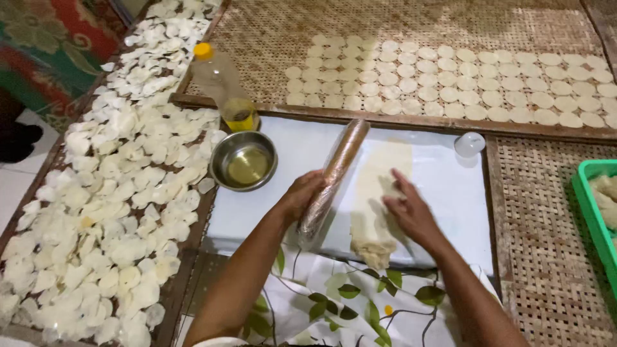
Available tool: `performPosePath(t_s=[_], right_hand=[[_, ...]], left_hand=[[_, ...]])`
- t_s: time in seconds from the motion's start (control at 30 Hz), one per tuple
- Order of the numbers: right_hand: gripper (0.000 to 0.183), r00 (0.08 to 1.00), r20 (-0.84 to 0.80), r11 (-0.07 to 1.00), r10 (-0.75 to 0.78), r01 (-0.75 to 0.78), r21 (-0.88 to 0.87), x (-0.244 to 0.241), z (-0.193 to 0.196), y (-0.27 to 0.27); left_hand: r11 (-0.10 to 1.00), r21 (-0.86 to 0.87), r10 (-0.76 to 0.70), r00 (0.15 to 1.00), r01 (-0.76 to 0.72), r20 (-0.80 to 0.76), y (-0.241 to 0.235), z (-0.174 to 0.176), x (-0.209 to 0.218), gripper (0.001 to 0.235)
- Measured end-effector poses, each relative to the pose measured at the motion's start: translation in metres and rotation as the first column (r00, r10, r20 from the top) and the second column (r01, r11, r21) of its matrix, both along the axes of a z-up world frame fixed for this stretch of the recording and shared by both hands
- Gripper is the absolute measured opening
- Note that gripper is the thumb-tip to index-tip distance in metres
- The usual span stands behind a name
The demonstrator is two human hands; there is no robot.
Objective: The person uses a circular cutter to cut small round pieces from a flattened sheet of dough. They then pick up the cut pieces and place them onto a woven tray nearby.
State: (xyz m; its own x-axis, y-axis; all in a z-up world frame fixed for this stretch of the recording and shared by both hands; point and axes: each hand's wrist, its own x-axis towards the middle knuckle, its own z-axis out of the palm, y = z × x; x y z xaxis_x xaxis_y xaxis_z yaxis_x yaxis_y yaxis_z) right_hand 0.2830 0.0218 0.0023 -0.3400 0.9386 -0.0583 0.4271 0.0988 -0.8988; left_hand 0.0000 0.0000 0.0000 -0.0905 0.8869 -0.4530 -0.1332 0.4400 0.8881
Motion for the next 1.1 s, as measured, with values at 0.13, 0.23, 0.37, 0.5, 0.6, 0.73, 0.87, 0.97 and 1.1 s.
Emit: performPosePath(t_s=[0.13,0.23,0.37,0.5,0.6,0.73,0.87,0.97,1.1], right_hand=[[0.081,0.986,0.027,0.981,0.163,-0.159,-0.115,-0.080,0.005,-0.002],[0.092,0.980,-0.079,0.967,0.181,-0.192,-0.165,-0.132,0.025,-0.011],[0.093,0.983,-0.087,0.959,0.161,-0.176,-0.221,-0.168,0.007,0.005],[0.095,0.984,0.069,0.966,0.167,-0.149,-0.213,-0.197,0.024,0.008],[0.092,0.984,0.079,0.969,0.158,-0.139,-0.204,-0.211,0.020,0.016],[0.093,0.983,0.142,0.976,0.113,-0.083,-0.202,-0.224,0.008,0.031],[0.094,0.970,0.223,0.989,0.098,-0.071,-0.128,-0.240,0.013,0.032],[0.075,0.956,0.275,0.995,0.100,-0.102,-0.007,-0.252,0.012,0.030],[0.065,0.973,0.147,0.983,0.177,-0.183,0.022,-0.235,-0.020,0.040]], left_hand=[[0.991,-0.110,0.109,0.929,-0.074,0.354,-0.008,-0.057,-0.029,0.056],[0.982,-0.177,0.153,0.817,-0.063,0.556,-0.030,-0.031,-0.035,0.041],[0.992,-0.121,0.114,0.693,-0.039,0.712,-0.027,-0.057,-0.064,0.034],[0.951,0.126,0.203,0.880,-0.281,0.429,-0.031,-0.071,-0.049,0.046],[0.934,0.289,0.196,0.978,-0.210,0.076,-0.061,0.015,-0.037,0.045],[0.938,0.322,0.192,0.968,-0.131,-0.164,-0.045,0.011,-0.033,0.048],[0.965,0.253,0.202,0.789,-0.061,-0.581,-0.035,-0.063,-0.042,0.092],[0.954,0.289,0.184,0.614,0.076,-0.768,-0.054,-0.067,-0.042,0.126],[0.908,0.393,0.329,0.333,0.145,-0.884,-0.043,-0.090,-0.050,0.102]])
